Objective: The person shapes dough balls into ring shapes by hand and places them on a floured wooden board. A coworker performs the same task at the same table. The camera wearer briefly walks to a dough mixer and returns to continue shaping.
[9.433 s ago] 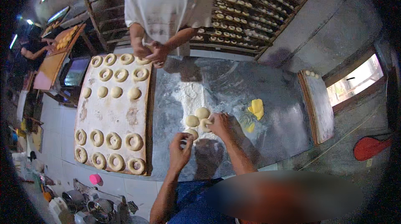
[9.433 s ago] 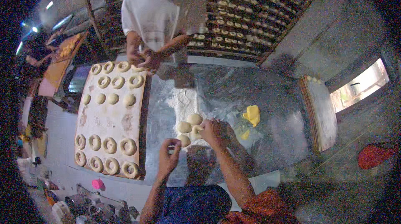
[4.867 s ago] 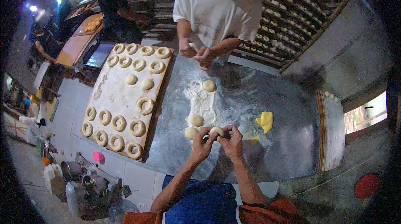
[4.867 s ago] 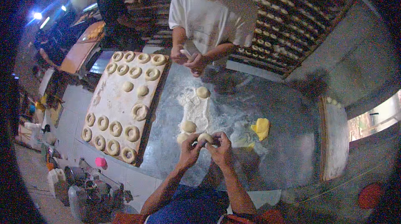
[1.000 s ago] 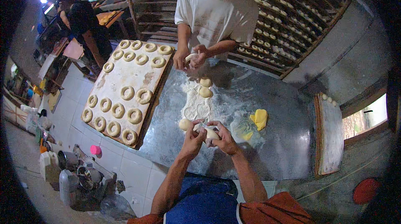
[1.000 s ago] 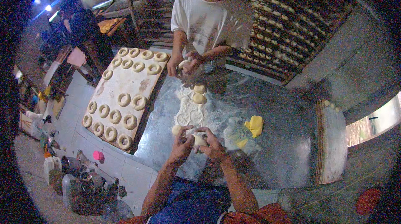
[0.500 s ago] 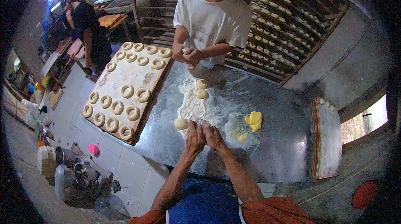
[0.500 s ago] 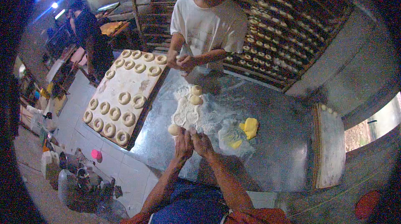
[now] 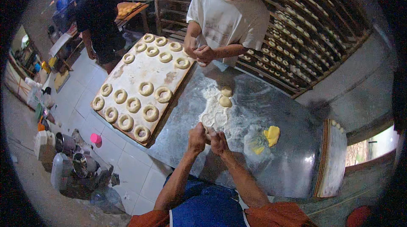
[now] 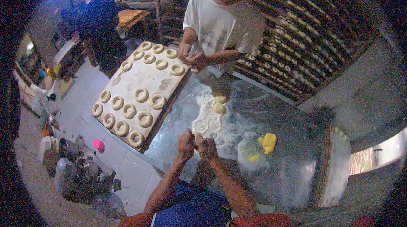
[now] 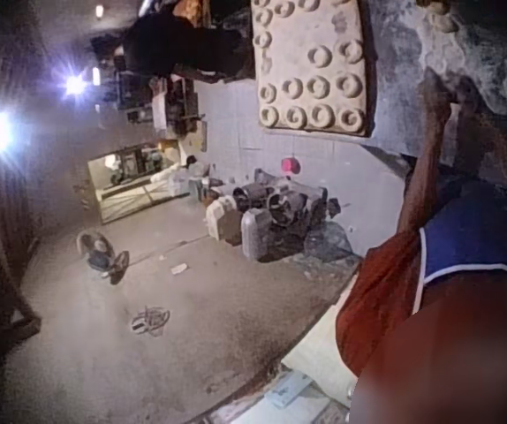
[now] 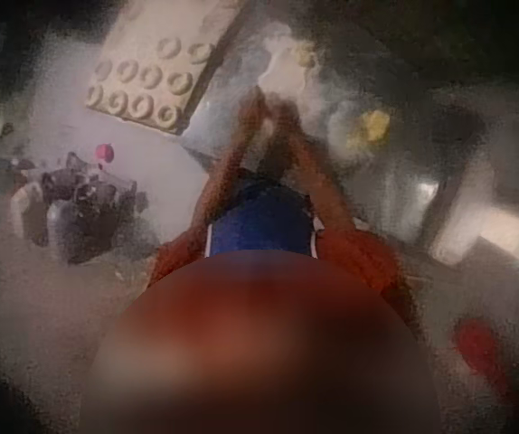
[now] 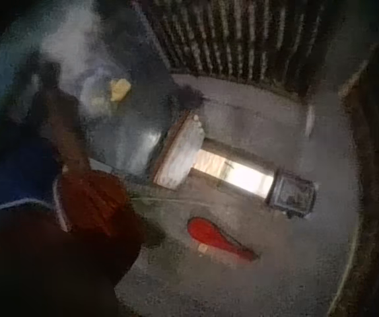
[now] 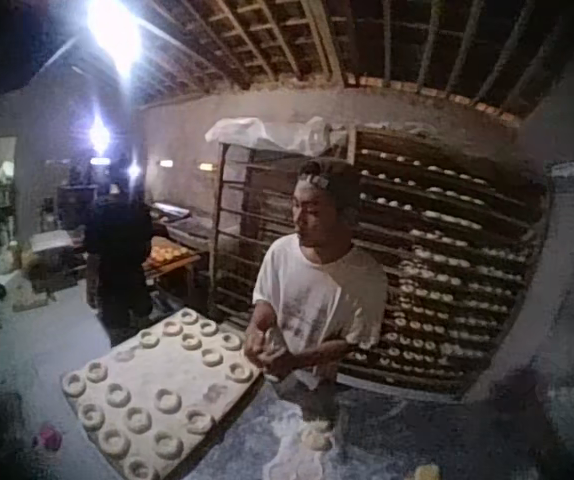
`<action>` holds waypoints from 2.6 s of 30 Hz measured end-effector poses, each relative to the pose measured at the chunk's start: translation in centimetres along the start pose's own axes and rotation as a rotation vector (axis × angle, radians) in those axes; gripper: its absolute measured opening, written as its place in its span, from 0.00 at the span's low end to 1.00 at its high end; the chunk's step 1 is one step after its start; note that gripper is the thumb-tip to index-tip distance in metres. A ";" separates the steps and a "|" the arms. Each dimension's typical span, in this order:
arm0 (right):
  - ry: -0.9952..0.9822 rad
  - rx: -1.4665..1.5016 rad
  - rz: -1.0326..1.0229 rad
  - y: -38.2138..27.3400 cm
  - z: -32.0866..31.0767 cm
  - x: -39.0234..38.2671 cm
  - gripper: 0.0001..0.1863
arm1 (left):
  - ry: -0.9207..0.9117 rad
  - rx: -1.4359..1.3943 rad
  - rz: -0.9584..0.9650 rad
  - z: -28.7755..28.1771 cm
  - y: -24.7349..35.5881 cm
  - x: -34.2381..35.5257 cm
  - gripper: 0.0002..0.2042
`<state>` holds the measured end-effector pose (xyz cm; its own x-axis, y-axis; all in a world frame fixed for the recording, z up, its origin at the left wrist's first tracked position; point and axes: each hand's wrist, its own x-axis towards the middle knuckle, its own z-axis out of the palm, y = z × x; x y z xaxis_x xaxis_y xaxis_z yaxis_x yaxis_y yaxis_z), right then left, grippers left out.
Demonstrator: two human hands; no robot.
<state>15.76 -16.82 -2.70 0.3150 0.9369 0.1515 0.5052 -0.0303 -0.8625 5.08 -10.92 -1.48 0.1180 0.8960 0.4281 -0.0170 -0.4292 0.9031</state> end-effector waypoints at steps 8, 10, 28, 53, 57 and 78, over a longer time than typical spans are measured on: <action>-0.225 0.058 0.148 -6.5 4.2 5.2 0.33 | -0.105 -0.111 -0.378 -5.8 -3.6 4.2 0.15; -0.226 0.170 0.168 -6.1 6.9 6.5 0.33 | -0.218 0.384 0.049 -8.0 -5.1 5.5 0.14; -0.244 0.529 -0.137 -14.8 24.2 23.2 0.28 | 0.176 -0.074 -0.351 -25.3 -13.0 22.0 0.19; -0.255 -0.689 0.272 -6.0 1.1 4.5 0.16 | 0.013 0.413 0.006 -18.7 -6.7 22.2 0.12; -0.251 -0.652 0.088 -4.5 0.9 4.9 0.13 | -0.412 0.216 -0.209 -11.6 -2.1 11.5 0.09; -0.032 0.295 0.206 -4.4 -7.0 -5.6 0.32 | -0.203 -0.333 -0.578 0.9 7.4 -6.7 0.12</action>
<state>17.43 -24.42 3.65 0.3579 0.9323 -0.0511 0.1790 -0.1222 -0.9762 5.09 -20.20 2.26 0.3828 0.9172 -0.1104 -0.1957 0.1973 0.9606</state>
